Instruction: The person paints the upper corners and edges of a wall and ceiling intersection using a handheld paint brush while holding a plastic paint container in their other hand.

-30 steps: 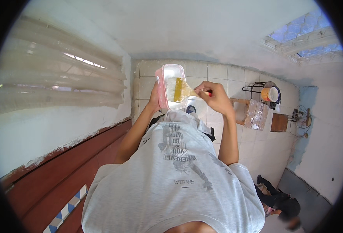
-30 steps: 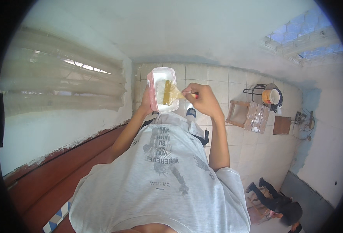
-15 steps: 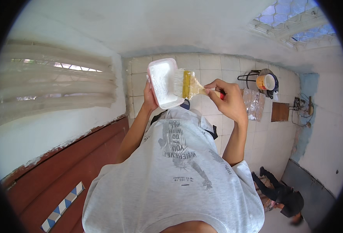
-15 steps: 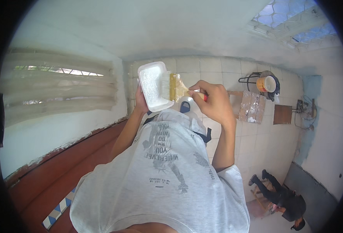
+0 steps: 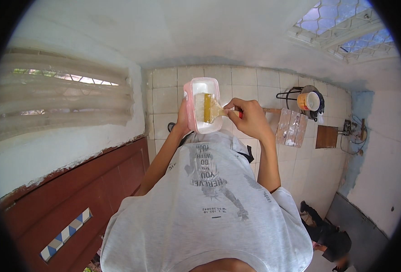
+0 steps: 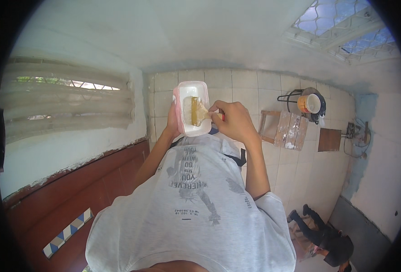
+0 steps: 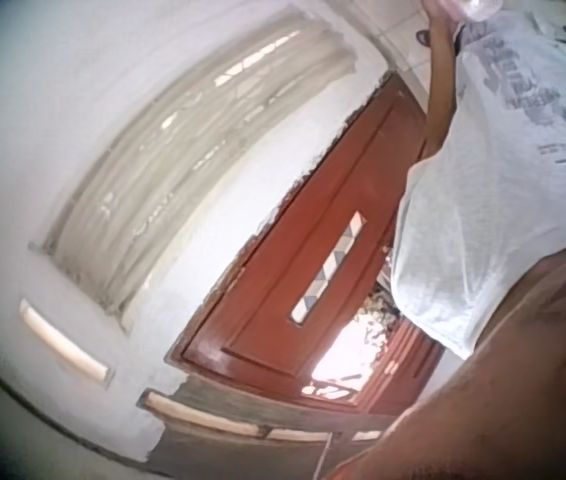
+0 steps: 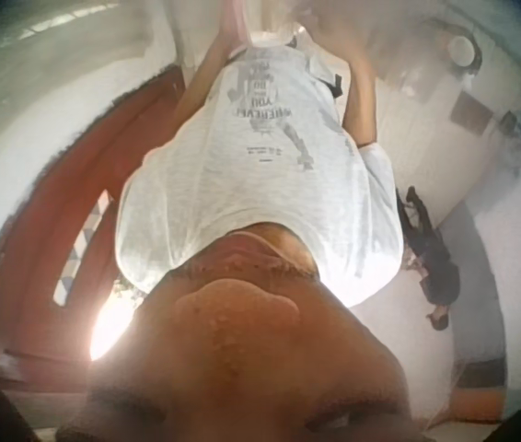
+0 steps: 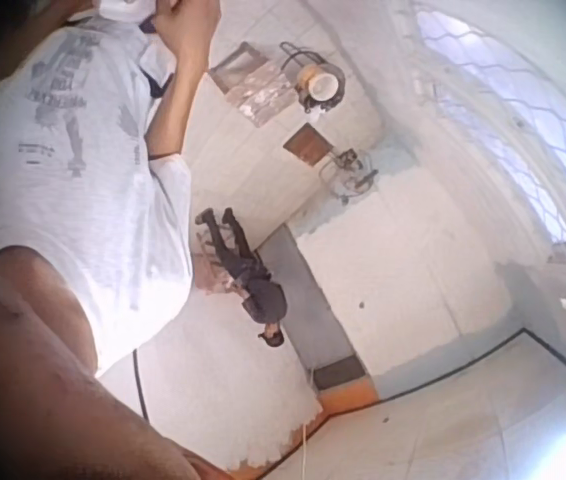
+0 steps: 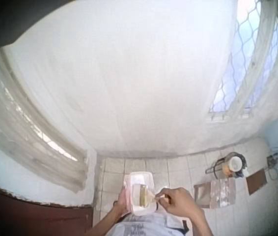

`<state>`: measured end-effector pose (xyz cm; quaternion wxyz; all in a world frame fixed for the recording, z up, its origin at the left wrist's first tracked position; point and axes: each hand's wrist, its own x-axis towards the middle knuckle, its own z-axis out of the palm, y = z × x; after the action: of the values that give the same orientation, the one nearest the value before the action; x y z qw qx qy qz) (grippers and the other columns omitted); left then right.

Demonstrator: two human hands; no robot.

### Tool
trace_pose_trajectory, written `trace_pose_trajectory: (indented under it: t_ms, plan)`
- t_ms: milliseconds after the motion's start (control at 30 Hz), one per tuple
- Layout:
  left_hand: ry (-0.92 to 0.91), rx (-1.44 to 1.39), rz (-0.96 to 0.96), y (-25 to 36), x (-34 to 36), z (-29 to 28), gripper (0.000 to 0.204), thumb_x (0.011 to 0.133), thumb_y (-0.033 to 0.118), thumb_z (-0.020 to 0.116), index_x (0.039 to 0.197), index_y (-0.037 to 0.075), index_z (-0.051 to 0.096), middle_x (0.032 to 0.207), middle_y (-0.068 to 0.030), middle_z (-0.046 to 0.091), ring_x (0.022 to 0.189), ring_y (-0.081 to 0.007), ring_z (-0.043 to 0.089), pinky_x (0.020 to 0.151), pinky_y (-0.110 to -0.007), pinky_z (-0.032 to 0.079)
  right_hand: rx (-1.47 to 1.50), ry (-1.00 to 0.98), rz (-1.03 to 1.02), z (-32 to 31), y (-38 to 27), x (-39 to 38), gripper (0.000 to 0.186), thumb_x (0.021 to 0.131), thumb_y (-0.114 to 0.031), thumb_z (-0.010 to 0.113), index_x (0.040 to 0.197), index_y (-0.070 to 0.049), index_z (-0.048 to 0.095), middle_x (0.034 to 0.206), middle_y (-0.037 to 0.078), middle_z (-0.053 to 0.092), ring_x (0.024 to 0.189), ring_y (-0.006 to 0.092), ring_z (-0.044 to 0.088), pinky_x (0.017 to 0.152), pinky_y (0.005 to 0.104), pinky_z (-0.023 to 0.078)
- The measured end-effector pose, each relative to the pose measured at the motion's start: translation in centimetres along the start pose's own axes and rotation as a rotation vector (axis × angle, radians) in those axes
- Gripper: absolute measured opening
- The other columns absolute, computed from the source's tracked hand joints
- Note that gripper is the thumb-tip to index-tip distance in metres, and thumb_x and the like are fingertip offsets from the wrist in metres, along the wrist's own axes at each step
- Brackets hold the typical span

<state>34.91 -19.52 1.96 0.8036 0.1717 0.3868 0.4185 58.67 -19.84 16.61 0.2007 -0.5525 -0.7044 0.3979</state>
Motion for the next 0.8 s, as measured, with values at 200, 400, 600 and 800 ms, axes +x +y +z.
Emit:
trace_pose_trajectory:
  t_ms: [200,400,600,800]
  plan:
    - [-0.008,-0.054,0.085,-1.5,0.6,-1.4,0.071,0.111,0.059,0.028,0.148,0.002,0.05,0.137,-0.0173,0.065,0.12,-0.0287,0.069,0.102,-0.044,0.059,-0.005,-0.011,-0.054,0.4,2.9,0.7,0.016,0.089,-0.018,0.072,0.097,-0.005,0.077,0.058,0.014,0.058,0.05,0.0269,0.051,0.053,0.0388,0.04]
    - [-0.029,-0.084,0.077,-1.2,1.0,0.3,0.073,0.11,0.062,0.029,0.148,0.003,0.048,0.137,-0.016,0.065,0.119,-0.0274,0.07,0.1,-0.042,0.06,0.02,0.011,-0.057,0.2,3.5,1.2,0.015,0.089,-0.018,0.071,0.096,-0.006,0.076,0.061,0.016,0.06,0.053,0.0336,0.057,0.056,0.0428,0.043]
    - [-0.03,0.018,0.109,-1.1,1.5,-0.1,0.073,0.11,0.062,0.028,0.147,0.003,0.049,0.136,-0.0157,0.065,0.118,-0.0272,0.07,0.1,-0.043,0.061,0.009,-0.001,-0.19,-1.1,2.6,1.9,0.013,0.089,-0.016,0.07,0.096,-0.007,0.076,0.063,0.016,0.061,0.053,0.0323,0.057,0.055,0.0409,0.043]
    - [-0.014,-0.068,0.048,-0.8,1.2,2.0,0.075,0.11,0.063,0.027,0.15,0.002,0.046,0.139,-0.0176,0.063,0.12,-0.0295,0.069,0.102,-0.045,0.061,0.0,0.0,-0.131,-0.5,3.4,1.3,0.015,0.089,-0.018,0.07,0.097,-0.007,0.077,0.065,0.015,0.065,0.057,0.0314,0.061,0.059,0.04,0.047]
